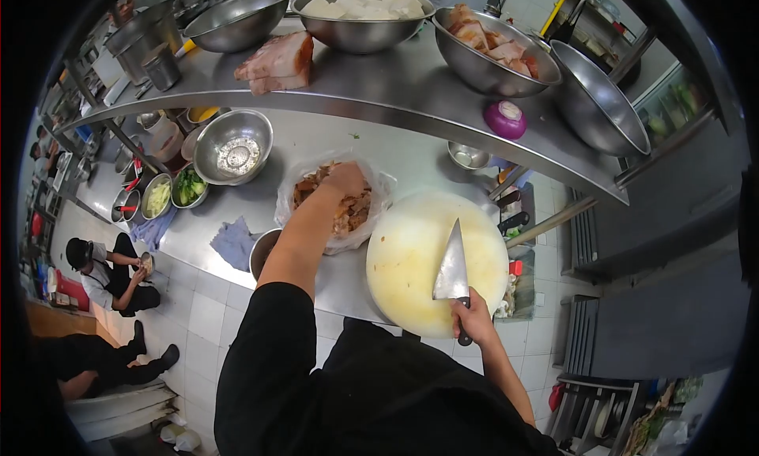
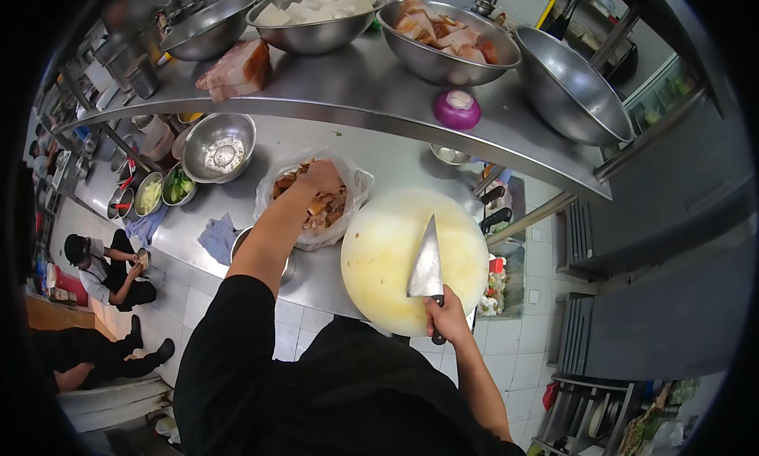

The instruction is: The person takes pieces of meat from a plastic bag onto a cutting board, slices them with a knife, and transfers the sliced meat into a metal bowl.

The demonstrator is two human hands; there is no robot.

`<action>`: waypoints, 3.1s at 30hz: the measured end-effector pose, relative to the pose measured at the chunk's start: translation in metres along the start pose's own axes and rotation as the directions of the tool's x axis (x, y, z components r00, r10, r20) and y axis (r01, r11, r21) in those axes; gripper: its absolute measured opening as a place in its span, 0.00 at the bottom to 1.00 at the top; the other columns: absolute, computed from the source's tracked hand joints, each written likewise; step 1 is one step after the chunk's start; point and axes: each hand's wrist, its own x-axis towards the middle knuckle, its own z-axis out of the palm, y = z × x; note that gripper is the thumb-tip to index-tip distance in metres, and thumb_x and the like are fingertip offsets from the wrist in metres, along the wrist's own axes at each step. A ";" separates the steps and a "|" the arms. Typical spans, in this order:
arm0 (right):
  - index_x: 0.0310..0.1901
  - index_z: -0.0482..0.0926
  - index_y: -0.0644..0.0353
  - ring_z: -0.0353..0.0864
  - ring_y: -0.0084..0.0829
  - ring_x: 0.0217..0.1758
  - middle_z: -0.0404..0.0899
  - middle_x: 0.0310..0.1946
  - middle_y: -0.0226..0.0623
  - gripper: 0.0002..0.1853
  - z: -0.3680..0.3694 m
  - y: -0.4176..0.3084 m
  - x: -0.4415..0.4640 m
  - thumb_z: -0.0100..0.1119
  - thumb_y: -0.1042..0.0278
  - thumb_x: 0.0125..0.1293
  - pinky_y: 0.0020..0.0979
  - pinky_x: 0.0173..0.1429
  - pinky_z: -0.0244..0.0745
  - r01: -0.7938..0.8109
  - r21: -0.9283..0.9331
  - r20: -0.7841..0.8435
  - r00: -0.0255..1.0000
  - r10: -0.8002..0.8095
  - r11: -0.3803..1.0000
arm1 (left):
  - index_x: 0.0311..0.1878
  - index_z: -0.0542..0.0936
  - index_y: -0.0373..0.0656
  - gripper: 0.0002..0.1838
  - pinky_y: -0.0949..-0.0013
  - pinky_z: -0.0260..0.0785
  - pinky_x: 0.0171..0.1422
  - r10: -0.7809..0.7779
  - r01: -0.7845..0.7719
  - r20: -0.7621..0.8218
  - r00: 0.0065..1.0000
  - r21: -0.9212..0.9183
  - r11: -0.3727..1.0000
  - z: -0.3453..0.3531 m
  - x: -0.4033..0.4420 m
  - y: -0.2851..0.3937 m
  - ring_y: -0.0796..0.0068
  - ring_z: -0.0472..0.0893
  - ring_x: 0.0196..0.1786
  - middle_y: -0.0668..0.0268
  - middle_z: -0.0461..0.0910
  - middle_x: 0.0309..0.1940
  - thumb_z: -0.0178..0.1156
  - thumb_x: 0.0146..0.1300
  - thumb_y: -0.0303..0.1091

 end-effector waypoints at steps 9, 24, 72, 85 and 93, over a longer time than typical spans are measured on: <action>0.56 0.70 0.64 0.72 0.27 0.13 0.73 0.22 0.33 0.11 -0.007 0.002 0.002 0.59 0.72 0.79 0.35 0.18 0.71 0.006 0.021 0.077 0.997 -0.008 1.000 | 0.59 0.89 0.42 0.22 0.52 0.80 0.60 0.004 -0.059 -0.160 0.987 -0.344 0.937 -0.036 -0.054 -0.057 0.48 0.89 0.50 0.49 0.91 0.47 0.65 0.67 0.42; 0.61 0.74 0.64 0.78 0.26 0.19 0.80 0.32 0.36 0.19 -0.057 -0.054 0.001 0.60 0.76 0.69 0.31 0.23 0.71 0.001 -0.197 0.090 0.996 0.018 0.980 | 0.52 0.86 0.45 0.13 0.53 0.82 0.48 0.115 -0.380 -0.475 0.873 -0.510 0.772 0.046 -0.224 0.217 0.53 0.89 0.42 0.58 0.89 0.38 0.68 0.64 0.30; 0.53 0.74 0.68 0.92 0.55 0.39 0.88 0.33 0.57 0.13 -0.048 -0.126 -0.025 0.54 0.74 0.69 0.50 0.46 0.87 0.440 -0.893 0.448 0.889 -0.098 -0.092 | 0.55 0.85 0.48 0.22 0.49 0.76 0.60 -0.068 -0.109 -0.470 0.880 -0.338 0.935 0.067 -0.207 0.250 0.47 0.79 0.56 0.54 0.79 0.50 0.70 0.53 0.28; 0.55 0.76 0.66 0.92 0.55 0.48 0.90 0.42 0.57 0.13 -0.035 -0.141 -0.005 0.51 0.71 0.75 0.52 0.54 0.85 0.344 -0.939 0.340 0.936 0.091 -0.029 | 0.53 0.85 0.48 0.22 0.47 0.78 0.62 -0.113 -0.004 -0.279 0.953 -0.388 0.922 0.052 -0.214 0.259 0.46 0.82 0.56 0.54 0.81 0.49 0.76 0.54 0.35; 0.55 0.77 0.67 0.93 0.53 0.47 0.91 0.42 0.55 0.13 -0.033 -0.138 0.002 0.50 0.72 0.75 0.50 0.52 0.87 0.395 -0.919 0.395 0.917 0.060 0.002 | 0.53 0.84 0.44 0.22 0.47 0.77 0.61 -0.106 -0.047 -0.367 0.924 -0.386 0.921 0.064 -0.217 0.259 0.42 0.82 0.53 0.51 0.81 0.49 0.77 0.55 0.35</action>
